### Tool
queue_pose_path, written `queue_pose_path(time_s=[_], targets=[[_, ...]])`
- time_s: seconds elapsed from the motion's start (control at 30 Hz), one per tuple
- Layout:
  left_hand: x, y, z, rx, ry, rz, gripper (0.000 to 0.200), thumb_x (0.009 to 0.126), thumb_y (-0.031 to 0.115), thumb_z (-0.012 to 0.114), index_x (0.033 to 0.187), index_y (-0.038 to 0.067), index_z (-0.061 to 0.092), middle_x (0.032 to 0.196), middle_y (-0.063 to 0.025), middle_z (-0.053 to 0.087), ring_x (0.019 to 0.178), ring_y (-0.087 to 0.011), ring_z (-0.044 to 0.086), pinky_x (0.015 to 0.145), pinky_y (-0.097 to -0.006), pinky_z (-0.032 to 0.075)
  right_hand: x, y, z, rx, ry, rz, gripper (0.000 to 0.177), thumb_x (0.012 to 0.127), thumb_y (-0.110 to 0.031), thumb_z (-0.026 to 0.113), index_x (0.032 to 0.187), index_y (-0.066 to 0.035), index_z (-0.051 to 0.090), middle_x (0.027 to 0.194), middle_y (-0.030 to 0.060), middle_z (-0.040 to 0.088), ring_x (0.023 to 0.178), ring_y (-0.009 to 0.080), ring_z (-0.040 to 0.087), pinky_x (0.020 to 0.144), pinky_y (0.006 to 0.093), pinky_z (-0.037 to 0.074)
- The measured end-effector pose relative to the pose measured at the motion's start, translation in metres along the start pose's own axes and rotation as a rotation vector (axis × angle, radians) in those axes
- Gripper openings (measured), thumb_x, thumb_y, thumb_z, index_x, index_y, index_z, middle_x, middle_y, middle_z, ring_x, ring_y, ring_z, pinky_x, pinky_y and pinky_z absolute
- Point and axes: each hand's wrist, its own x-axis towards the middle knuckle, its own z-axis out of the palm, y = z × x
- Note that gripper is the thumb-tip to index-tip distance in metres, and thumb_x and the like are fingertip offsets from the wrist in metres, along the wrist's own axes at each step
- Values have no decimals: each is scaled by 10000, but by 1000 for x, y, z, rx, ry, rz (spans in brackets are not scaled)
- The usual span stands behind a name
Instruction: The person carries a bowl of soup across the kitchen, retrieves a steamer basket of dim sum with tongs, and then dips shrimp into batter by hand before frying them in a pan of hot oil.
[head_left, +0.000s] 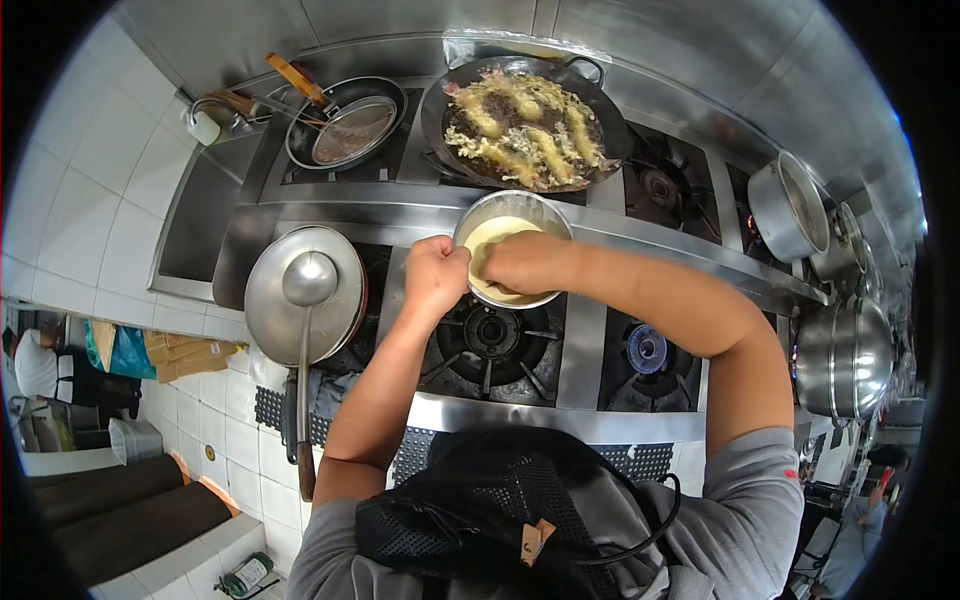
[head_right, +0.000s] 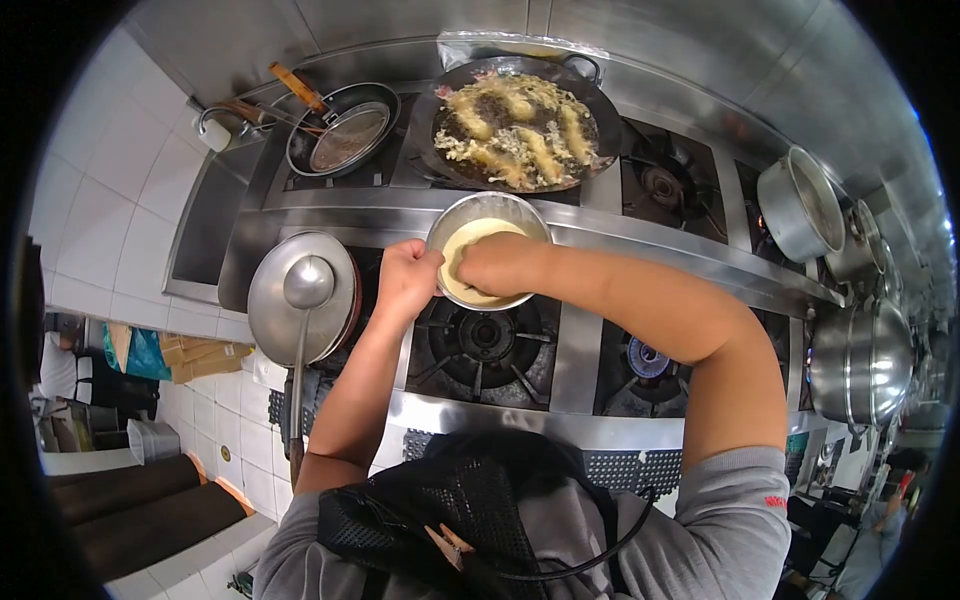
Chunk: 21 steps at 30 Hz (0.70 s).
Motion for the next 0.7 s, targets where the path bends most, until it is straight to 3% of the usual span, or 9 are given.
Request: queue_pose_path(time_s=[0.17, 0.27, 0.33, 0.4, 0.5, 0.7], targets=[[-4, -3, 0, -15, 5, -3, 266, 788, 83, 585, 553, -13, 508, 495, -105, 562, 432, -170, 581, 429, -335, 474, -2, -12, -1, -137, -53, 94, 160, 774, -166, 591, 819, -48, 689, 821, 179, 686, 780, 341, 680, 697, 446, 537], [-8, 0, -2, -8, -22, -12, 246, 787, 43, 581, 564, 19, 481, 543, -41, 498, 460, -126, 523, 413, -294, 480, -5, -15, -4, -104, 0, 97, 155, 780, -166, 591, 809, -51, 692, 815, 176, 686, 774, 340, 680, 687, 448, 536], [-7, -7, -5, 1, -9, 14, 260, 787, 82, 579, 555, -12, 510, 501, -105, 563, 439, -174, 589, 427, -334, 478, -8, -14, -10, -79, 11, 120, 150, 795, -150, 597, 854, -47, 689, 835, 178, 680, 786, 346, 674, 699, 448, 534], [-8, -6, -10, -4, -13, 13, 258, 787, 81, 576, 556, -12, 511, 501, -103, 562, 439, -172, 588, 429, -332, 480, -15, -17, -25, -55, 21, 144, 153, 811, -134, 603, 900, -42, 686, 855, 181, 675, 799, 352, 668, 710, 447, 531], [-10, -1, -13, -28, -11, 4, 253, 787, 77, 572, 558, -14, 513, 503, -97, 559, 438, -168, 581, 431, -325, 483, -33, -23, -64, 132, 183, 195, 207, 787, -54, 633, 987, -24, 676, 872, 200, 656, 847, 372, 648, 740, 446, 511], [-9, 20, -19, -105, -9, 31, 239, 795, 63, 564, 570, -10, 528, 526, -82, 564, 440, -148, 560, 425, -303, 477, -59, -16, -141, 121, 395, 76, 180, 804, -4, 606, 974, -10, 664, 857, 186, 655, 760, 351, 637, 702, 400, 512]])
